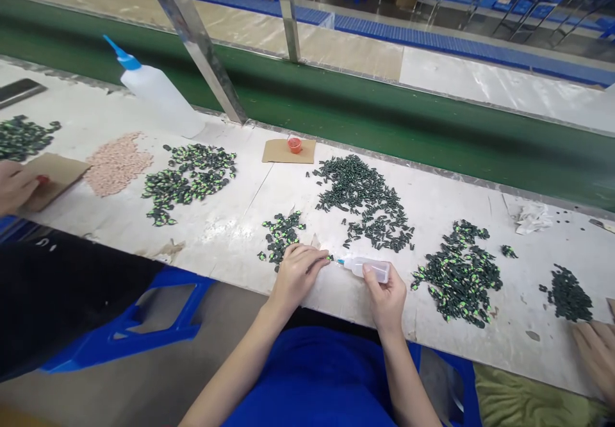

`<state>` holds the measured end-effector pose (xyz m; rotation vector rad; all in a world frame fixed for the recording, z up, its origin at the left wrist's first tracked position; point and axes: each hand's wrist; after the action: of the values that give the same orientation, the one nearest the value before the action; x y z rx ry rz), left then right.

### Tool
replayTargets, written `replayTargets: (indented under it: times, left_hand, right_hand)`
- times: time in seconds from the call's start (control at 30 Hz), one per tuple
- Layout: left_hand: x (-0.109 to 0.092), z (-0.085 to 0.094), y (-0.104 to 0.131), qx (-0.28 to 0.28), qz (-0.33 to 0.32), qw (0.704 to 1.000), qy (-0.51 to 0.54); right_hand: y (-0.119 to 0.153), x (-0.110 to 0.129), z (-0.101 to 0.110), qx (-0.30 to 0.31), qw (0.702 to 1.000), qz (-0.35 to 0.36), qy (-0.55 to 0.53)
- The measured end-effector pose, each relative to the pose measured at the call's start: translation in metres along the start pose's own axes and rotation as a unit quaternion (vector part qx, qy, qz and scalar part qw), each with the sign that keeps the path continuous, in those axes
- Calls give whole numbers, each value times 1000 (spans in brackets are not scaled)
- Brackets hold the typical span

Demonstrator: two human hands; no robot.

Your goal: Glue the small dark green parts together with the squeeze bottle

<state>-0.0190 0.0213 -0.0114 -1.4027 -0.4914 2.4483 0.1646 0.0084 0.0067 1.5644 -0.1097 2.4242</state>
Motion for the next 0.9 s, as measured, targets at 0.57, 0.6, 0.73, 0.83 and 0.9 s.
replayTargets:
  times: [0.57,0.6,0.73,0.83,0.9]
  left_hand:
    - [1,0,0,-13,-32,999,-17]
    - [1,0,0,-13,-32,999,-20]
    - [1,0,0,-7,-27,999,-30]
    - [0,1,0,-7,-29,999,-35]
    - [-1,1,0,-11,-33,999,-38]
  right_hand:
    - [-2,-1,-1,31,999,-28,13]
    - [-2,0,-1,29,999,-28,11]
    - [-1,3,-1,19,999,-32,2]
    - [-1,4,-1,22,999,-31,3]
    - [-1,4,0,27,999,-30,4]
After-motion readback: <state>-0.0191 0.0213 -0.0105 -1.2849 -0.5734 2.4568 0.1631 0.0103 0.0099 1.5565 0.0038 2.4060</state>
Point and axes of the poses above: each hand's wrist, its own y-axis away from the middle knuckle, its own z-axis out of the back of the hand, x = y × z, and after that the axes turned 12 degrees about y, right-handed
